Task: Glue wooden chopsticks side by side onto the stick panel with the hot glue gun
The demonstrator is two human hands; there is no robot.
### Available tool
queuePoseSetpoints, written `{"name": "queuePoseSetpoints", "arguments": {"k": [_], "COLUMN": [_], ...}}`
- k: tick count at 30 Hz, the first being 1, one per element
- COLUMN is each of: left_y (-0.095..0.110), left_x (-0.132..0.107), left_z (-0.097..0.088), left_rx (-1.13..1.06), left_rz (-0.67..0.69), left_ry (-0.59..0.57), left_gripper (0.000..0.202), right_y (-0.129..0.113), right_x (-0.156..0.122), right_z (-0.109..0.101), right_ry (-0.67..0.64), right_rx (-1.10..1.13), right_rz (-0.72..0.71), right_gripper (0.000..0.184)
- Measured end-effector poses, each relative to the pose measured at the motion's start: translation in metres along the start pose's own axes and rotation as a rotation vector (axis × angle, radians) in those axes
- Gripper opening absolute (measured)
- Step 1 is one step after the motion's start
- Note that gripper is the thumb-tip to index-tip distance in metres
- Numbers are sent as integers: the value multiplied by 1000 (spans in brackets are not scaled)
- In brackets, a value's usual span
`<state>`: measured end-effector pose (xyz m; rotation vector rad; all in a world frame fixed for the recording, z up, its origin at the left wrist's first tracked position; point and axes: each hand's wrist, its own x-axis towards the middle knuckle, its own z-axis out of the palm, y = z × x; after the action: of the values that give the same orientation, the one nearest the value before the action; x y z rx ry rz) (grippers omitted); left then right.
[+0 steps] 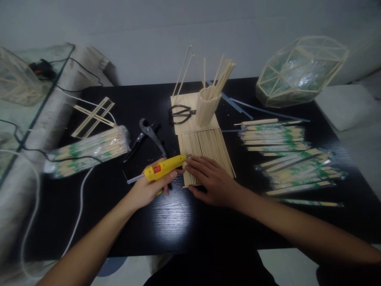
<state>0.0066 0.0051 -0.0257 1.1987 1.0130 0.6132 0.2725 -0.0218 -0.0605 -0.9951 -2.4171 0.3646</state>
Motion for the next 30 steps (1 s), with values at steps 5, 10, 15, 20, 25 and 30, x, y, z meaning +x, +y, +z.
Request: {"name": "queuePoseSetpoints", "arguments": {"k": [5, 10, 15, 20, 25, 30], "left_y": [0, 9, 23, 27, 28, 28], "left_x": [1, 1, -2, -1, 0, 1], "left_z": [0, 0, -21, -55, -68, -67], "left_rx": [3, 80, 208, 321, 387, 436], "left_rz": [0, 36, 59, -36, -96, -98], "left_ry": [2, 4, -22, -97, -192, -238], "left_gripper": [40, 36, 36, 43, 56, 59], "right_y": [-1, -1, -2, -2, -1, -1], "right_x": [0, 1, 2, 2, 1, 1], "right_z": [-1, -1, -3, -3, -2, -2], "right_ry": [12, 8, 21, 32, 45, 47], "right_rx": [-23, -15, -29, -31, -25, -34], "right_rz": [-12, -7, -10, -20, -24, -28], "right_gripper": [52, 52, 49, 47, 48, 48]}}
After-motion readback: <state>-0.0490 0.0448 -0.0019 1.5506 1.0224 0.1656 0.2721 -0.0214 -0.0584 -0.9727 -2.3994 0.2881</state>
